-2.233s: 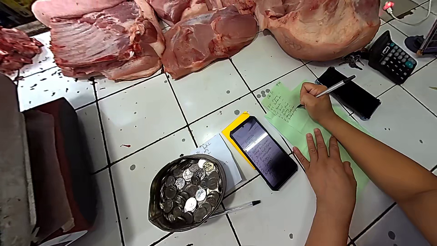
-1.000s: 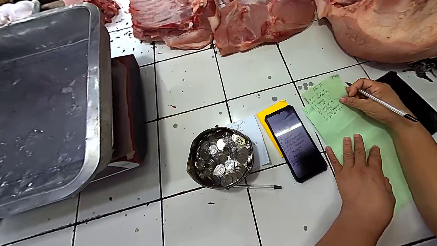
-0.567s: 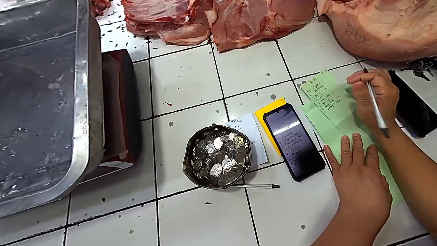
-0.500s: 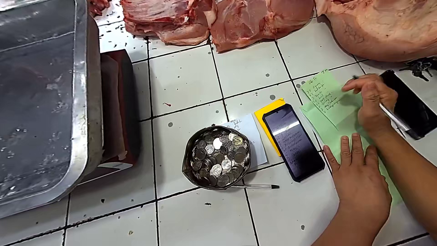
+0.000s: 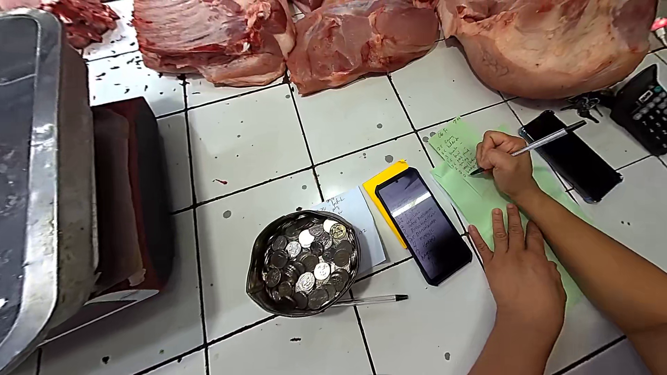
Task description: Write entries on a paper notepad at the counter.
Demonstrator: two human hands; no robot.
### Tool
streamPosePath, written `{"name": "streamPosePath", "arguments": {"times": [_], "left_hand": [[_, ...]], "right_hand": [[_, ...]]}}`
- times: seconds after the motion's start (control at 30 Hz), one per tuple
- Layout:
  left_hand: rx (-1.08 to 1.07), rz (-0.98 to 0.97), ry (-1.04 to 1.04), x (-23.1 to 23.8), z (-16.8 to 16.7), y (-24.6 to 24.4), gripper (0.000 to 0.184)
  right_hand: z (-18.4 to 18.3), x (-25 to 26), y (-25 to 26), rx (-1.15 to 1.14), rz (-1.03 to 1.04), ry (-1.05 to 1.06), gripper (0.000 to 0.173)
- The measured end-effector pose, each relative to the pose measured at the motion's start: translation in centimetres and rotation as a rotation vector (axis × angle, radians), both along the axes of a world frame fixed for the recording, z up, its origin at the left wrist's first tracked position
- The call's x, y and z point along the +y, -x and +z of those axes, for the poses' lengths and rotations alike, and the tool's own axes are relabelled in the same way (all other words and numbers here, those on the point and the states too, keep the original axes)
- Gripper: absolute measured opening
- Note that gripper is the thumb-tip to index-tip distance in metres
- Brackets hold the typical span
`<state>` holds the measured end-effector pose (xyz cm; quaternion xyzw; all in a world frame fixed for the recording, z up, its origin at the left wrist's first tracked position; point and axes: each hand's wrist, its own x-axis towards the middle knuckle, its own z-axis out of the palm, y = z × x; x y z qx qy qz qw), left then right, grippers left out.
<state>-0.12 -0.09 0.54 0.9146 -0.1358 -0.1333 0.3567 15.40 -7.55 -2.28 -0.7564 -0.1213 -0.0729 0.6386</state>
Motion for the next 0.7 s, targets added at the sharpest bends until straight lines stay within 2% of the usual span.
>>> {"name": "streamPosePath", "arguments": {"times": [0.2, 0.37, 0.7], "left_hand": [[0.010, 0.000, 0.002, 0.13, -0.05, 0.01, 0.058], [0.043, -0.021, 0.018, 0.30, 0.17, -0.01, 0.059], [0.015, -0.020, 0.018, 0.17, 0.02, 0.01, 0.057]], "right_hand": [[-0.13, 0.07, 0.30, -0.002, 0.032, 0.062, 0.027], [-0.21, -0.09, 0.58, -0.018, 0.027, 0.198, 0.023], [-0.12, -0.27, 0.46, -0.055, -0.005, 0.195, 0.024]]}}
